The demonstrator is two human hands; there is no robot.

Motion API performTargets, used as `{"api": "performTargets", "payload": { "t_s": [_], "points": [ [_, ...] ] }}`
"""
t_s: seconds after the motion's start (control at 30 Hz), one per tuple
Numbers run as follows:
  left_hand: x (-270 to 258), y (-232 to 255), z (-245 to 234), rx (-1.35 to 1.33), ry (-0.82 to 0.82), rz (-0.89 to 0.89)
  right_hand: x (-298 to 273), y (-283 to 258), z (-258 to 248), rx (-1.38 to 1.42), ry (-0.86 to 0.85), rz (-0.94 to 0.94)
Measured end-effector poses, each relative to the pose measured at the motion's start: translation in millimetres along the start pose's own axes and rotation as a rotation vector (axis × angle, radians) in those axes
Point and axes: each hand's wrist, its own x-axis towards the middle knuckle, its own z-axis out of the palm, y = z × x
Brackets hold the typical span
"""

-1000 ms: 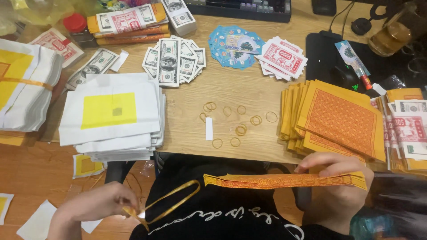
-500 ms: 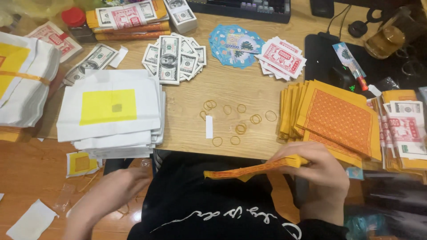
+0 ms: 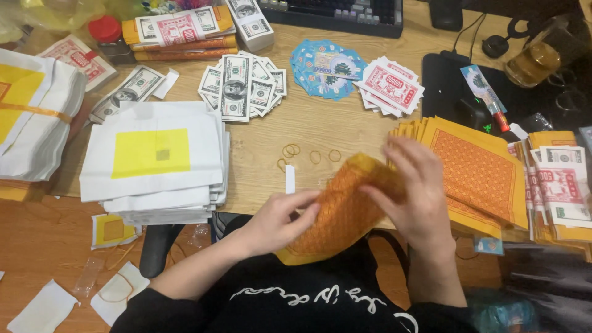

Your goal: Folding and organizing stacks of ritual paper and paper money on a workspace

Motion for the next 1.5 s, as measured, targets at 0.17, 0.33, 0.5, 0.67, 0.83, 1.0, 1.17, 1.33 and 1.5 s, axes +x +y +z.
{"api": "performTargets", "payload": {
  "t_s": [0.17,0.33,0.5,0.67,0.83,1.0,1.17,1.33,1.5],
  "points": [
    [23.3,29.7,9.2,0.116,0.327,0.071,-18.0,-27.9,9.1,0.316,0.106,0.286],
    [43.4,51.3,35.2,0.528,0.43,0.387,-19.8,-41.7,37.8,0.774,0.111,0.488],
    [48.8,55.3,45.5,0.679,0.457,0.412,-30.0,-20.4,47.1,0.69,0.221,0.601],
    [51.3,58.4,39.4,0.565,0.415,0.373,-31.9,-12.4,48.5,0.733,0.243,0.67],
    [52.7,58.0,33.4,0.46,0.362,0.3,-17.3,-15.5,48.4,0.805,0.264,0.68],
    [53.2,55.5,30.6,0.291,0.309,0.219,-38.7,4.7,66.7,0.897,0.272,0.722],
    [52.9,50.8,33.3,0.349,0.299,0.182,-31.8,-3.6,61.2,0.879,0.23,0.657],
    [52.8,53.3,29.7,0.358,0.286,0.161,-29.7,-3.5,58.0,0.879,0.234,0.613],
    [53.6,52.1,24.6,0.226,0.221,0.117,-32.0,0.7,53.1,0.917,0.126,0.667]
  ]
}}
